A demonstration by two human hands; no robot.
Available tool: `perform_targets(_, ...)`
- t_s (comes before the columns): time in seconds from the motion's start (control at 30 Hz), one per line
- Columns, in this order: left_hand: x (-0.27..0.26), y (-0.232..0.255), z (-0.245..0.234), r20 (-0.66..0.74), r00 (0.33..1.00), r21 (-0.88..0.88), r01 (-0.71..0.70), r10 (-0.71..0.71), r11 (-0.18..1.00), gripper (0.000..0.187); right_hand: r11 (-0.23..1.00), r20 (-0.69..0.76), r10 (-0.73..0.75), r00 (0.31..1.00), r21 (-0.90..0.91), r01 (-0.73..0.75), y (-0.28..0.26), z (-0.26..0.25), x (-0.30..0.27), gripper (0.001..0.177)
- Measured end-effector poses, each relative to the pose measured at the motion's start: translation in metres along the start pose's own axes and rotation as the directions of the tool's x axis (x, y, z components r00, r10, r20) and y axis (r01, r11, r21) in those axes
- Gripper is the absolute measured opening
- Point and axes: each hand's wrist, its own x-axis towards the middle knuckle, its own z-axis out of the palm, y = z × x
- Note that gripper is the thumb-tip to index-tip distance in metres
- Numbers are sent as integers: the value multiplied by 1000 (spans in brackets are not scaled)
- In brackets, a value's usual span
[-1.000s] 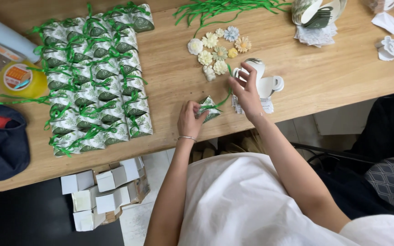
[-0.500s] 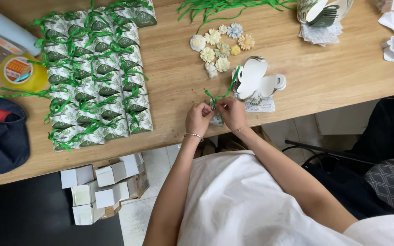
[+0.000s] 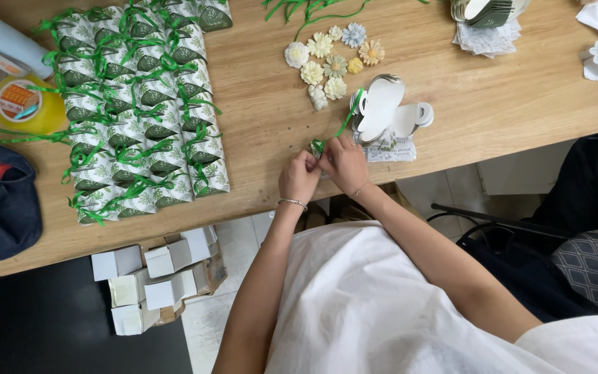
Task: Packing flower-shaped candles into decorative gift boxes and placing finished products on a display shelf.
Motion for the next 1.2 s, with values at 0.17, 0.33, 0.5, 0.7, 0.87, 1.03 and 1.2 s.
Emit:
perform_targets(0.17,-2,-2,0,-10,999,-2,41,-41,999,19,998,-2,-34,999,-45,34,-5,-8,2,19)
perform_targets(0.33,-3,-2,-1,-49,999,-8,7,-7,1000,18,993,-6,-29,1000,116,30,6,5,-2,16)
perform_targets(0.5,-3,10,-9,37,995,-73,100,-98,992,20,987,-24,-14,1000,163,18,12,11,-4,17)
perform_targets(0.7,0,2,0,7,999,-13,-38,38,999,21,973,22,96,995,210,-98,20,14,-8,24)
perform_targets(0.87,-4,3,5,47,982,184,-186,181,965,20,993,-72,15,997,119,-6,22,17,-9,12)
perform_targets(1.03,-4,3,6,26,956,180,-291,292,940,19,985,-67,129,989,123,-120,13,15,-8,12)
perform_targets(1.2,-2,-4,13,-48,992,90,-116,120,989,18,964,-29,195,980,189,-186,18,21,-10,15)
